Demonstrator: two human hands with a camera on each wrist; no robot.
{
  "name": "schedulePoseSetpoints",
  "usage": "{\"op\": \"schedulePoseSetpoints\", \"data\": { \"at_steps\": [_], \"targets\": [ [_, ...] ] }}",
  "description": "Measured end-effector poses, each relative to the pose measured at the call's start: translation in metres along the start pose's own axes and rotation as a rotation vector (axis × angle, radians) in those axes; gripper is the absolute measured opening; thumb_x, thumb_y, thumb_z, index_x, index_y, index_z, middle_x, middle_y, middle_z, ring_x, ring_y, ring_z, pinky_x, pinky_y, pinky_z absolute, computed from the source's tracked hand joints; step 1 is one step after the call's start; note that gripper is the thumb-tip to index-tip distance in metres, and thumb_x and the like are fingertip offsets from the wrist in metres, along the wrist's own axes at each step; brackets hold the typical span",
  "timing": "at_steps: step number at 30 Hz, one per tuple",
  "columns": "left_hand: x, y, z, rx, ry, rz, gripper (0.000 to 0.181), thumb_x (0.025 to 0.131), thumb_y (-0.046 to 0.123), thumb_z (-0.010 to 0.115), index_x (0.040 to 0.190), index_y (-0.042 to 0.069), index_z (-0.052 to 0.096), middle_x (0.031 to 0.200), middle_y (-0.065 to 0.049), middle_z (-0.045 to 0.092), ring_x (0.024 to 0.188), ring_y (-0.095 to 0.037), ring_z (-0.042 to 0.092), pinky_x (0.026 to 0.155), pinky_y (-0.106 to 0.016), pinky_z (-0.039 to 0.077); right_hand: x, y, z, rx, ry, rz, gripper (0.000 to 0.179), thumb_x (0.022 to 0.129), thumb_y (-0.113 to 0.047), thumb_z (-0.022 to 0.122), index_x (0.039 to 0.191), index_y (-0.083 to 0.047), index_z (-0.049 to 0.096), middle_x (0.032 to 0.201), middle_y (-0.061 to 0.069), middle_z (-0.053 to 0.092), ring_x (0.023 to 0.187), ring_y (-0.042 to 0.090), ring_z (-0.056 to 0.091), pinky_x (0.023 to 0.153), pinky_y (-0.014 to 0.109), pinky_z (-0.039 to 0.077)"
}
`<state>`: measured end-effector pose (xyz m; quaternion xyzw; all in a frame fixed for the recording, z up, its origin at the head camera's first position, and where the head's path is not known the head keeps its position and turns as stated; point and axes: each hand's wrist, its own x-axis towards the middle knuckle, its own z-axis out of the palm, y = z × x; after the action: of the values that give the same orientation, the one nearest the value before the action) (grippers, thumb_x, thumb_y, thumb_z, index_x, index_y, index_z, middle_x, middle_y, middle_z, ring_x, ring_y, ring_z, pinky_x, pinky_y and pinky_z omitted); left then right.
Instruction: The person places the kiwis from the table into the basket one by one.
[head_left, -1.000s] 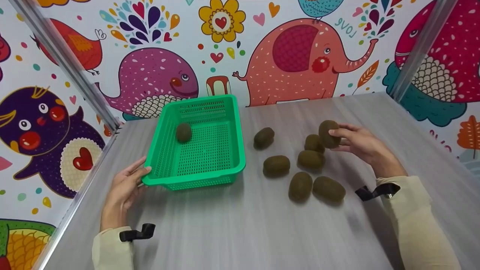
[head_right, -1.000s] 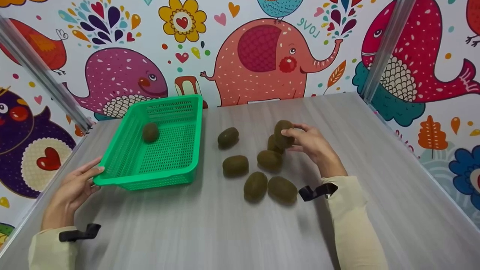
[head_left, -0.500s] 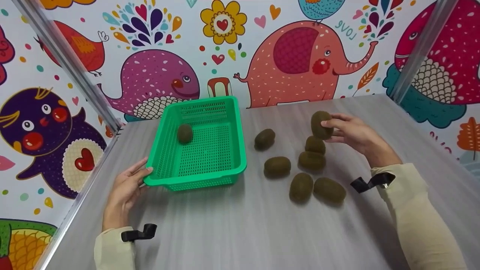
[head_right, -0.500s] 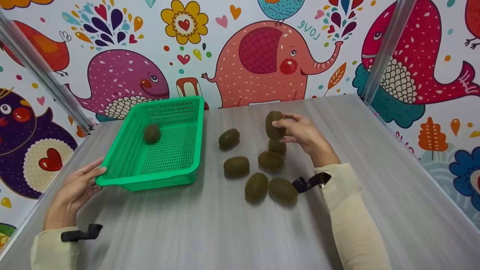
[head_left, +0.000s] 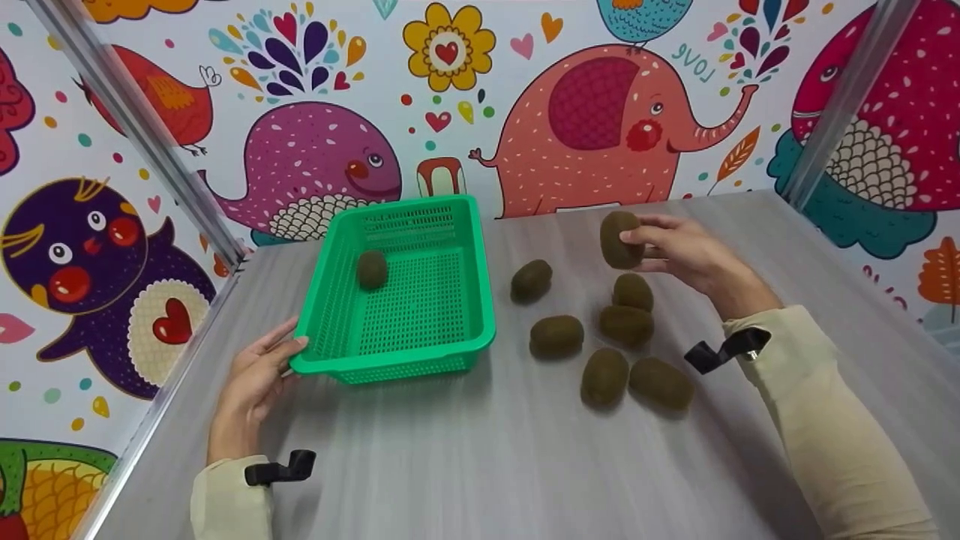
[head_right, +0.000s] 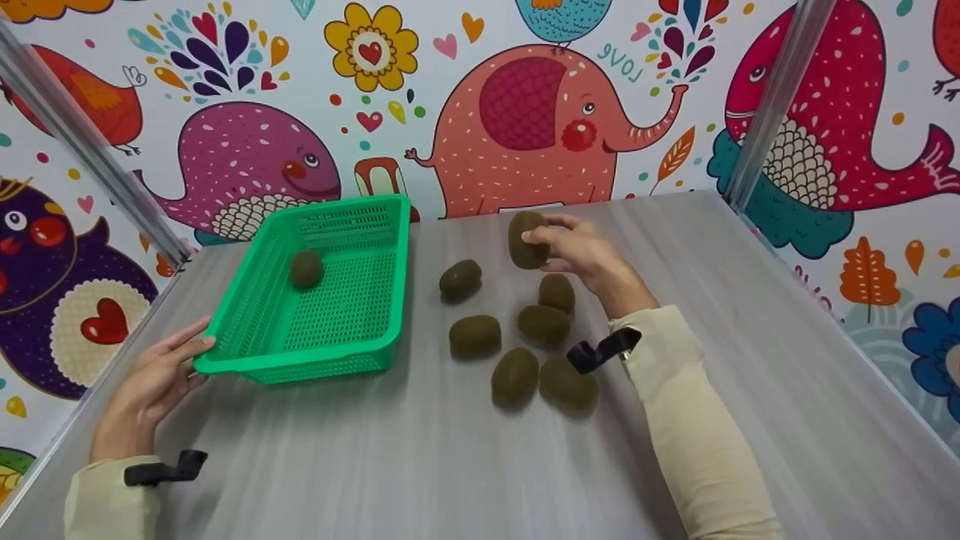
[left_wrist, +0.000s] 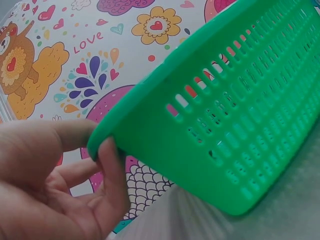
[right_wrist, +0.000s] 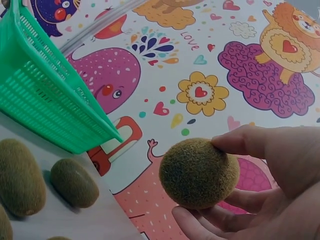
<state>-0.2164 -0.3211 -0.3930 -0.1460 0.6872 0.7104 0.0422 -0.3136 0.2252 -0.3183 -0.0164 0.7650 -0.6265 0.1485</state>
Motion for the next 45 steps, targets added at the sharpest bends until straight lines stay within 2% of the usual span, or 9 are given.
{"op": "schedulePoseSetpoints", "data": {
  "at_steps": [3,6,14,19,26,33,45],
  "targets": [
    [0.000,0.000,0.000,0.006,0.004,-0.004,0.067,0.100,0.020,0.063,0.158,0.012,0.032,0.094,0.019,0.072,0.084,0.000,0.069,0.079,-0.022,0.057,0.003,-0.003,0.005,-0.003,0.002,-0.015,0.067,0.097,-0.035,0.067,0.150,-0.006,0.038,0.133,0.007,0.052,0.122,0.026,0.055,0.094,0.027,0.056],
    [0.001,0.000,0.000,0.014,0.011,-0.009,0.067,0.100,0.020,0.064,0.158,0.013,0.032,0.093,0.020,0.071,0.083,0.000,0.069,0.078,-0.022,0.057,0.005,-0.007,0.009,0.001,0.000,-0.019,0.064,0.097,-0.034,0.067,0.149,-0.008,0.041,0.133,0.006,0.052,0.123,0.027,0.055,0.093,0.028,0.056],
    [0.003,-0.001,0.000,0.008,0.002,0.004,0.068,0.100,0.019,0.064,0.158,0.012,0.030,0.094,0.019,0.071,0.083,0.000,0.068,0.077,-0.022,0.057,0.012,-0.020,0.022,0.019,-0.022,0.002,0.068,0.097,-0.033,0.067,0.152,-0.008,0.036,0.148,0.014,0.042,0.134,0.035,0.050,0.103,0.036,0.052],
    [0.002,-0.002,0.000,0.005,0.002,0.006,0.068,0.100,0.018,0.063,0.159,0.012,0.029,0.093,0.021,0.071,0.082,0.002,0.068,0.076,-0.021,0.056,0.017,-0.025,0.029,0.036,-0.026,-0.003,0.065,0.097,-0.030,0.066,0.151,-0.008,0.038,0.145,0.013,0.046,0.131,0.034,0.053,0.098,0.034,0.054],
    [0.003,-0.001,0.000,0.009,0.002,0.005,0.068,0.100,0.020,0.062,0.159,0.012,0.029,0.092,0.020,0.072,0.080,0.002,0.068,0.073,-0.020,0.056,0.023,-0.032,0.042,0.069,-0.048,0.003,0.063,0.098,-0.028,0.065,0.152,-0.009,0.039,0.145,0.014,0.047,0.131,0.034,0.053,0.101,0.037,0.052],
    [0.001,-0.002,-0.001,-0.003,0.000,0.002,0.068,0.100,0.019,0.062,0.159,0.012,0.029,0.092,0.020,0.071,0.081,0.002,0.068,0.074,-0.020,0.056,0.033,-0.039,0.057,0.077,-0.062,0.020,0.060,0.098,-0.026,0.066,0.150,-0.009,0.040,0.142,0.014,0.050,0.128,0.032,0.056,0.096,0.033,0.055],
    [0.002,-0.002,0.000,0.002,-0.002,0.016,0.068,0.100,0.019,0.062,0.159,0.011,0.029,0.095,0.021,0.069,0.084,0.001,0.068,0.077,-0.021,0.056,0.045,-0.048,0.081,0.051,-0.096,0.029,0.059,0.098,-0.022,0.066,0.148,-0.008,0.040,0.142,0.016,0.052,0.127,0.033,0.059,0.101,0.039,0.052]
  ]
}}
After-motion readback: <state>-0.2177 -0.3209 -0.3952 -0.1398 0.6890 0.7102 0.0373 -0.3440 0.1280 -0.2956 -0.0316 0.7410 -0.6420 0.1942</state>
